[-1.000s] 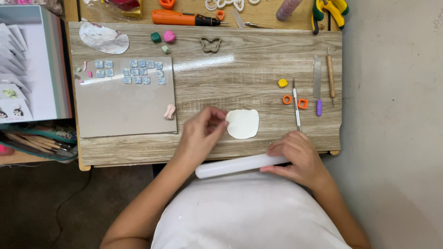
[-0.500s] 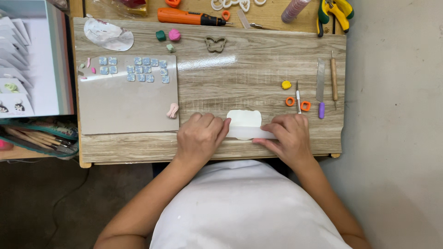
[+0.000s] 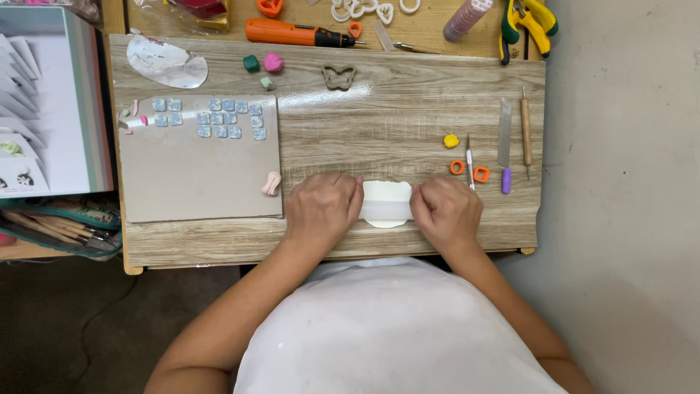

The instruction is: The person kneads a small piece of white clay, then uses a white rolling pin to flatten it on a wooden work surface. The person repeatedly rolls and adjusts the clay to achieve a thin, even sheet.

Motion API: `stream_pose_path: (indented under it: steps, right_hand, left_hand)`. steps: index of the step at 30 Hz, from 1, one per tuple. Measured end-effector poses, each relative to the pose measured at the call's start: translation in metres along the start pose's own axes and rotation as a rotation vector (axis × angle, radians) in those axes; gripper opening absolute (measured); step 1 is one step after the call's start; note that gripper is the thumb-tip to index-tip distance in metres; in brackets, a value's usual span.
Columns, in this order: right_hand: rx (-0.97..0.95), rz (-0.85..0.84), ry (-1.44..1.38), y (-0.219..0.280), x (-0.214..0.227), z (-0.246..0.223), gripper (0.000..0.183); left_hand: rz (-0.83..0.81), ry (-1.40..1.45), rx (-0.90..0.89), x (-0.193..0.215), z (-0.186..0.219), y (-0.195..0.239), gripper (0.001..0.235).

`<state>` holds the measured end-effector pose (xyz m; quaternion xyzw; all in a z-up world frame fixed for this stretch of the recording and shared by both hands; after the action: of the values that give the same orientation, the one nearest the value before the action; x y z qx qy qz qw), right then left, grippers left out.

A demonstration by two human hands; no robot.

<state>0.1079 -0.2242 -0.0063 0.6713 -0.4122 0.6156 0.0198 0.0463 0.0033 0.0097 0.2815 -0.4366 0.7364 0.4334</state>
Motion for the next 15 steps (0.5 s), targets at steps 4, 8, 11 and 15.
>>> stream_pose_path:
  steps: [4,8,11,15]
  right_hand:
    - [-0.07,-0.025,-0.084,-0.013,0.007,-0.001,0.044]
    - [-0.178,-0.013,-0.111,-0.012,0.004,0.004,0.044]
    - [-0.224,0.012,-0.113,-0.021,0.007,0.006,0.044]
    - [-0.247,0.083,-0.131,-0.035,0.007,0.004,0.045]
  left_hand:
    - [-0.095,0.059,0.063,0.004,0.0,-0.011,0.034]
    - [-0.152,0.054,0.131,0.004,0.001,-0.021,0.034]
    - [-0.175,0.059,0.172,0.0,0.0,-0.03,0.035]
    - [-0.211,0.047,0.229,0.003,0.001,-0.039,0.037]
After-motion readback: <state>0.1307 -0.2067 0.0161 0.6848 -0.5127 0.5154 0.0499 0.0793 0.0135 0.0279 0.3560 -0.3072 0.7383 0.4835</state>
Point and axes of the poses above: each hand's wrist, its own y-axis away from the middle knuckle, its own x-axis out of the back of the hand, z = x × y, the point moved 1 cm from there along -y, towards the middle knuckle, and after that the axes turned 14 degrees about x, right-handed, at the moved point
